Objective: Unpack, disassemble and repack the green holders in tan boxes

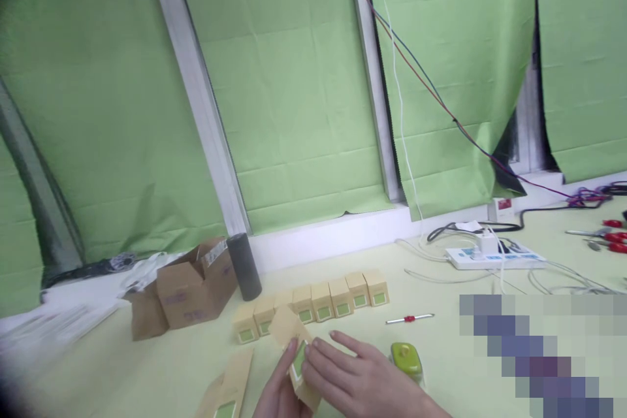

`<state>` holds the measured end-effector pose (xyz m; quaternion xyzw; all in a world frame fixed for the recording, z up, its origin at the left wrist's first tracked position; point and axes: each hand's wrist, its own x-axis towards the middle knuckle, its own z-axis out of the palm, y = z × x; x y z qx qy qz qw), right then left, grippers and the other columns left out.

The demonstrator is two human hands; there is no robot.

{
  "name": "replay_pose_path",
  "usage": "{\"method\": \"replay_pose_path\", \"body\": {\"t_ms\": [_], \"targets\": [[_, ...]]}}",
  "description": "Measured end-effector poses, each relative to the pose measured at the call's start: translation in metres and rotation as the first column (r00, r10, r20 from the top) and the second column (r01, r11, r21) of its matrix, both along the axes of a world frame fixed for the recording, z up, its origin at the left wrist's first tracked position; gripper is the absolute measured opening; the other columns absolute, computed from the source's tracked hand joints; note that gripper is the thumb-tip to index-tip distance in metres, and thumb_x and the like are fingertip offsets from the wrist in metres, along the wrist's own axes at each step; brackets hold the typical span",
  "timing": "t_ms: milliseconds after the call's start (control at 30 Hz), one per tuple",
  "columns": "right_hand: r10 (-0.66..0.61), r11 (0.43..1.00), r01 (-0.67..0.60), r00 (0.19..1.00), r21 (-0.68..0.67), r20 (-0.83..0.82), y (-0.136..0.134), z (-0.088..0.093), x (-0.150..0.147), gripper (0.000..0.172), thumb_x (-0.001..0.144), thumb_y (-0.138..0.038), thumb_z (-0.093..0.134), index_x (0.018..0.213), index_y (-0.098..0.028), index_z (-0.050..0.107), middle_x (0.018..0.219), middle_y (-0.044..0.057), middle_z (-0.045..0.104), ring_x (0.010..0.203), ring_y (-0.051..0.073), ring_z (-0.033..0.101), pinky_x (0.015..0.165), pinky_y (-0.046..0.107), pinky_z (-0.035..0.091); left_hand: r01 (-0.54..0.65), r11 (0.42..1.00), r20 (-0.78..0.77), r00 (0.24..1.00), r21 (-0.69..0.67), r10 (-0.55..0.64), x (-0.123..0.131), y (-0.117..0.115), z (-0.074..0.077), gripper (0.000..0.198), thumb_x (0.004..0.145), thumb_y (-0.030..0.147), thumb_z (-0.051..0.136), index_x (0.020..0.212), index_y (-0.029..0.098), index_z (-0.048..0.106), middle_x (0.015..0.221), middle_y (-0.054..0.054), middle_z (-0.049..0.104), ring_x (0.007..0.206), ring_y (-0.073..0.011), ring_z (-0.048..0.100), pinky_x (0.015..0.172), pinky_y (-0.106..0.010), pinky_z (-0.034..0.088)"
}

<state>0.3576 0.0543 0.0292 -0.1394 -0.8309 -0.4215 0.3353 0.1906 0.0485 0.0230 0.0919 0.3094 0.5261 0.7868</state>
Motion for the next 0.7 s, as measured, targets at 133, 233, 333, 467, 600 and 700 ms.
{"method": "replay_pose_path", "body": {"t_ms": [133,233,333,467,600,700], "targets": [[0.151,0.987,-0.158,0.977,-0.033,-0.147,0.020,-0.003,-0.026,0.027,0.091,-0.011,0.039,0.097,-0.017,0.064,0.100,0.000,0.070,0.102,0.013,0.058,0.106,0.032,0.033,-0.205,0.977,-0.086,0.974,0.058,0.210,-0.022,0.003,0.012,0.031,0.082,0.029,0.056,0.110,0.015,0.054,0.088,-0.006,0.068,0.070,-0.0147,0.064,0.060,-0.023,0.051],[0.117,0.972,-0.140,0.985,-0.190,-0.128,0.027,0.011,-0.046,0.027,0.090,-0.011,0.043,0.112,-0.017,0.057,0.113,0.000,0.065,0.109,0.013,0.053,0.105,0.030,0.034,-0.216,0.970,-0.129,0.964,0.112,0.230,-0.035,-0.001,0.017,0.033,0.083,0.031,0.054,0.112,0.015,0.053,0.094,-0.008,0.068,0.076,-0.0166,0.065,0.066,-0.027,0.052],[0.125,0.969,-0.123,0.992,-0.214,-0.004,0.030,0.021,-0.056,0.027,0.090,-0.009,0.043,0.113,-0.015,0.055,0.116,0.000,0.063,0.108,0.014,0.053,0.101,0.030,0.040,-0.188,0.978,-0.123,0.973,0.086,0.197,-0.040,-0.008,0.017,0.037,0.084,0.032,0.054,0.115,0.012,0.051,0.098,-0.009,0.067,0.079,-0.0173,0.065,0.070,-0.028,0.052],[0.198,0.978,-0.197,0.980,-0.062,0.012,0.034,-0.001,-0.061,0.021,0.087,-0.007,0.048,0.104,-0.012,0.058,0.103,0.005,0.068,0.100,0.016,0.058,0.099,0.032,0.041,-0.214,0.972,-0.106,0.969,0.101,0.224,-0.039,-0.014,0.015,0.038,0.084,0.027,0.053,0.118,0.010,0.051,0.105,-0.011,0.066,0.090,-0.0181,0.064,0.076,-0.025,0.051],[0.146,0.962,-0.154,0.988,-0.228,-0.049,0.040,-0.022,-0.060,0.021,0.086,-0.009,0.047,0.098,-0.022,0.057,0.088,-0.002,0.069,0.089,0.012,0.061,0.094,0.028,0.045,-0.209,0.960,-0.159,0.958,0.189,0.240,-0.046,-0.014,0.015,0.040,0.083,0.034,0.053,0.115,0.011,0.052,0.106,-0.012,0.065,0.096,-0.0215,0.062,0.079,-0.030,0.051],[-0.116,0.880,0.058,0.989,-0.472,-0.095,0.060,-0.014,-0.041,0.025,0.087,-0.011,0.046,0.106,-0.024,0.055,0.107,0.001,0.064,0.103,0.014,0.057,0.094,0.033,0.045,-0.262,0.894,-0.441,0.797,0.363,0.413,-0.071,-0.008,0.012,0.045,0.072,0.039,0.065,0.108,0.014,0.054,0.105,-0.011,0.065,0.095,-0.0246,0.062,0.076,-0.031,0.050]]}}
